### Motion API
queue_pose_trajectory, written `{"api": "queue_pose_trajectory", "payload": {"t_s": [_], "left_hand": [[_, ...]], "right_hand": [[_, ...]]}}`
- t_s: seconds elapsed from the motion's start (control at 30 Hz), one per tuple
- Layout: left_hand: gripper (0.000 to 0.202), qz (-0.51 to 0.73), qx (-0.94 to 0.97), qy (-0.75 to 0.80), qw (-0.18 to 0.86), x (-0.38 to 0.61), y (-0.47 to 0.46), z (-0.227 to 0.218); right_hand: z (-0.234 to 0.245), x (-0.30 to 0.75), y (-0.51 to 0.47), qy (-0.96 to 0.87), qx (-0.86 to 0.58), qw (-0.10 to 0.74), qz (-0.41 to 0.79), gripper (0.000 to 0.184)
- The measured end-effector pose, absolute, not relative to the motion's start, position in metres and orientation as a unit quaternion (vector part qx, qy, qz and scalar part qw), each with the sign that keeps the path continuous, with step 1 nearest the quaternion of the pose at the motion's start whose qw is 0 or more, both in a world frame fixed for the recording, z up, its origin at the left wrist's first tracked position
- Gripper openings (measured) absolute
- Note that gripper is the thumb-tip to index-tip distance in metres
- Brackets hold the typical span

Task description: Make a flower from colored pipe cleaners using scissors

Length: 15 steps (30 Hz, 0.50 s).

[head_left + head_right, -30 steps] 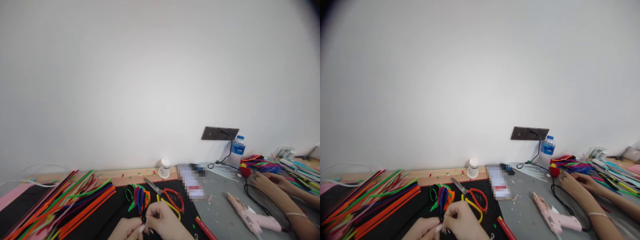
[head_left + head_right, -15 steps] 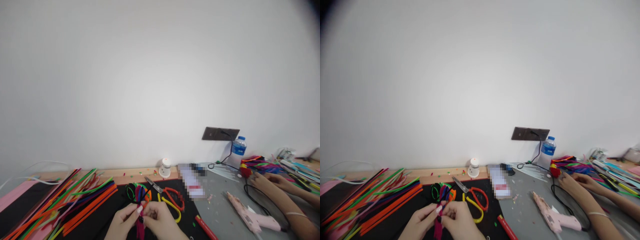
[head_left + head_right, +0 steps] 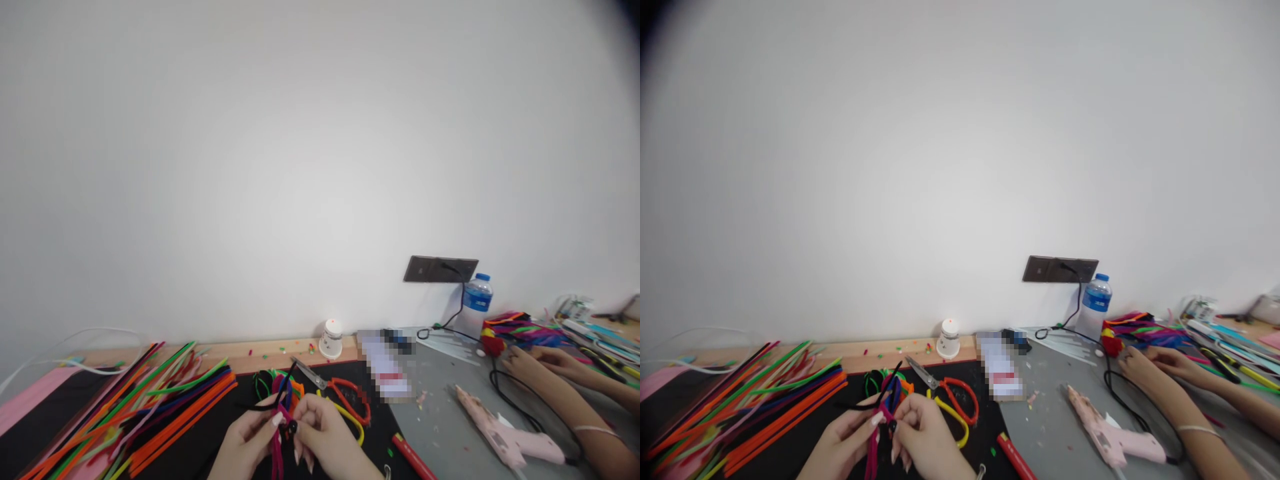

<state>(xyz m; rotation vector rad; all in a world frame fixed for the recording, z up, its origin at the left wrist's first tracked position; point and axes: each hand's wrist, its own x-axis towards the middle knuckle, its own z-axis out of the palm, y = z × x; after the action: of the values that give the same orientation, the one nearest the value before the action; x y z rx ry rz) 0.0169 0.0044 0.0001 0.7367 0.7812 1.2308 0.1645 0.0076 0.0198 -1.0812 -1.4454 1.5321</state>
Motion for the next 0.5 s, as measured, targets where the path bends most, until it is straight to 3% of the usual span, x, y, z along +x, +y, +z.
{"api": "queue_pose_trajectory", "payload": {"t_s": [0.5], "left_hand": [[0.037,0.432,0.260,0.218,0.836,-0.003,0.000,0.014]], "right_hand": [[0.023,0.174,0.016,-0.520,-0.452,0.414,0.595,0.021]]}}
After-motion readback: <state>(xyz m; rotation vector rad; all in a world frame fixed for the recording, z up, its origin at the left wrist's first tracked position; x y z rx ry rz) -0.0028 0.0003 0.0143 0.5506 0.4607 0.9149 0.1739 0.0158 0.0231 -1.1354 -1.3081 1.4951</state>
